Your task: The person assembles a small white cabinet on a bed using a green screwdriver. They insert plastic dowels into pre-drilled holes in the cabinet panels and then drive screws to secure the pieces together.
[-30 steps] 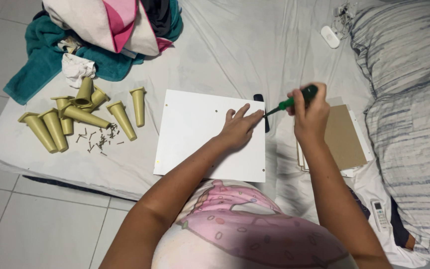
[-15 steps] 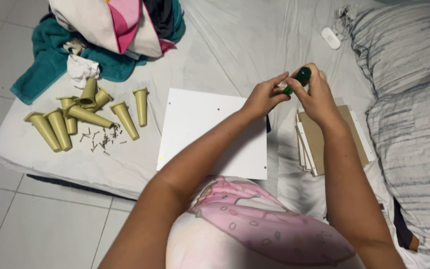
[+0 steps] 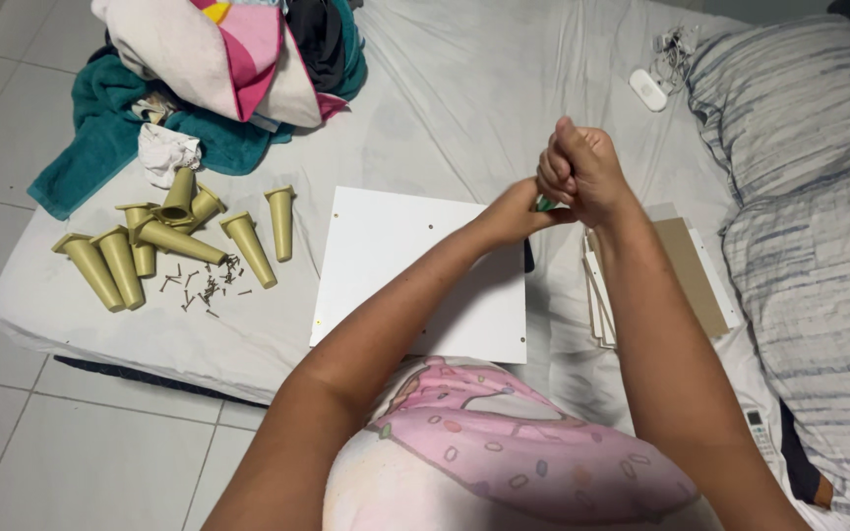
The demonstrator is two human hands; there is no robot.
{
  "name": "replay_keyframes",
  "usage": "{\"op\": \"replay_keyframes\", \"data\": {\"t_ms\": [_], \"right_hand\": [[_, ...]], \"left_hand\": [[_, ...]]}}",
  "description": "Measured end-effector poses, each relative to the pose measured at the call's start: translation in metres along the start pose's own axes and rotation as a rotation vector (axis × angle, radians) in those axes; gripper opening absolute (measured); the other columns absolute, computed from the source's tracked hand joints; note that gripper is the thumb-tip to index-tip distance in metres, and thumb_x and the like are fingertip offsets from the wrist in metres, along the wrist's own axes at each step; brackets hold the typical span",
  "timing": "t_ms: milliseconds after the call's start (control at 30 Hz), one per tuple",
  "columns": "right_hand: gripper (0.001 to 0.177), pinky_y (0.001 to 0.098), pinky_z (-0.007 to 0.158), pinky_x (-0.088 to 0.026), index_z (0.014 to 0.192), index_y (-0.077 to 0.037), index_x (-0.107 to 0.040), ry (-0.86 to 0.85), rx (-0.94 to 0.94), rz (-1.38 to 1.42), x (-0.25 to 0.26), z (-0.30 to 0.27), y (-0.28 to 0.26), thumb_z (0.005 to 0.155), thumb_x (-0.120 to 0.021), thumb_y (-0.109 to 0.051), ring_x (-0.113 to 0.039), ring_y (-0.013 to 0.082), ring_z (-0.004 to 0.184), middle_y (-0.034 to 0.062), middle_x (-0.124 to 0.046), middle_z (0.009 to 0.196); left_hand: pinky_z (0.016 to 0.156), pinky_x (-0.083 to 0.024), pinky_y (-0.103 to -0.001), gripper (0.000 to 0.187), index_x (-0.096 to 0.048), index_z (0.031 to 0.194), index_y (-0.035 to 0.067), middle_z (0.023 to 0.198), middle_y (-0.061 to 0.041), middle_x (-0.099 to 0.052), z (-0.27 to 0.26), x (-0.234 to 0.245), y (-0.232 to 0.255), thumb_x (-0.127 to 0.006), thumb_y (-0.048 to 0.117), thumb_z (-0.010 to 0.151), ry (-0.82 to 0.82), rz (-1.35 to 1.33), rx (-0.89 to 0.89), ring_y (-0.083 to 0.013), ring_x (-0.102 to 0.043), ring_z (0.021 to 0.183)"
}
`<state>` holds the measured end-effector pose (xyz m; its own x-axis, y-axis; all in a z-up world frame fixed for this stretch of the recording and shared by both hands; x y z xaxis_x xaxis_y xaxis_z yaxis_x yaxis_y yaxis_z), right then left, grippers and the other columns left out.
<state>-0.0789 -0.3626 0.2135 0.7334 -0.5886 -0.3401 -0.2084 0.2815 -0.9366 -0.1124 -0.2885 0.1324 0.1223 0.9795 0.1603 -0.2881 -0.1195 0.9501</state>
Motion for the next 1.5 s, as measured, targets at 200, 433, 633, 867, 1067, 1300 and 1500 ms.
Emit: {"op": "replay_keyframes", "data": {"t_ms": [200,433,633,867,1067,1300,1500], "right_hand": [[0.033,0.0360,0.093,-0.054,0.123,0.002,-0.056,-0.083,0.364,-0.480,-0.043,-0.008,-0.046,0.106,-0.068,-0.023,-0.064,0.0244,0.103,0.0111,-0.067,0.102],[0.032,0.0402,0.078,-0.056,0.103,-0.008,-0.075,0.395,-0.203,-1.755,-0.063,-0.036,-0.090,0.092,-0.080,-0.038,-0.073,0.0301,0.086,0.0128,-0.074,0.093],[0.016,0.0379,0.076,-0.056,0.096,-0.003,-0.074,-0.010,0.079,-1.552,-0.078,-0.042,-0.102,0.081,-0.077,-0.004,-0.071,0.0295,0.087,0.0143,-0.071,0.104],[0.012,0.0391,0.089,-0.055,0.083,-0.003,-0.071,-0.218,0.236,-1.447,-0.074,-0.052,-0.103,0.075,-0.073,0.006,-0.068,0.0275,0.105,0.0057,-0.075,0.110],[0.041,0.0417,0.082,-0.053,0.103,0.003,-0.066,0.253,0.316,-1.444,-0.075,-0.046,-0.098,0.077,-0.090,-0.017,-0.064,0.0297,0.099,0.0170,-0.062,0.109],[0.032,0.0355,0.066,-0.056,0.096,0.001,-0.067,0.404,0.413,-1.461,-0.049,-0.052,-0.087,0.081,-0.091,-0.014,-0.071,0.0227,0.075,0.0120,-0.068,0.092],[0.023,0.0364,0.063,-0.047,0.106,-0.010,-0.077,0.106,0.109,-1.262,-0.023,-0.056,-0.086,0.084,-0.078,-0.002,-0.074,0.0188,0.099,0.0041,-0.079,0.125]], "left_hand": [[0.095,-0.055,-0.038,0.032,-0.066,0.122,0.004,0.110,-0.011,-0.076,0.006,-0.006,-0.011,-0.071,0.014,0.092,-0.069,-0.086,-0.102,-0.0224,-0.073,0.104],[0.068,-0.056,-0.042,0.039,-0.075,0.092,0.008,0.078,-0.012,-0.075,0.010,0.010,0.029,-0.090,0.036,0.070,0.266,0.550,0.044,-0.0310,-0.071,0.075],[0.090,-0.052,-0.043,0.062,-0.068,0.118,0.003,0.115,-0.018,-0.072,0.000,0.011,0.043,-0.092,0.037,0.072,0.299,0.376,-0.498,-0.0378,-0.068,0.106],[0.095,-0.062,-0.036,0.045,-0.068,0.128,0.007,0.116,-0.010,-0.077,0.005,0.009,0.011,-0.078,0.018,0.086,0.028,-0.174,-0.019,-0.0227,-0.076,0.110],[0.071,-0.056,-0.040,0.042,-0.062,0.103,0.012,0.089,-0.004,-0.074,0.000,0.014,0.061,-0.087,0.020,0.070,0.398,0.422,0.049,-0.0242,-0.073,0.082],[0.077,-0.051,-0.044,0.072,-0.055,0.119,0.010,0.092,-0.011,-0.071,0.000,0.012,0.066,-0.093,0.028,0.060,0.464,0.458,-0.197,-0.0324,-0.068,0.088],[0.089,-0.059,-0.033,0.041,-0.066,0.131,0.003,0.116,-0.007,-0.076,0.018,0.004,0.011,-0.076,0.018,0.094,-0.019,-0.346,-0.044,-0.0174,-0.072,0.108]]}}
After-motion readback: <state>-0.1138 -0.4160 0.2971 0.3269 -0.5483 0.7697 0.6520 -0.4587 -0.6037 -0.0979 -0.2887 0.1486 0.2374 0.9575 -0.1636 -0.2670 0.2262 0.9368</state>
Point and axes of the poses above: each hand's wrist, its own z-axis towards the middle knuckle, its own x-axis out of the back of the hand, y = z × x, the point moved 6 cm from there along z, towards the middle knuckle
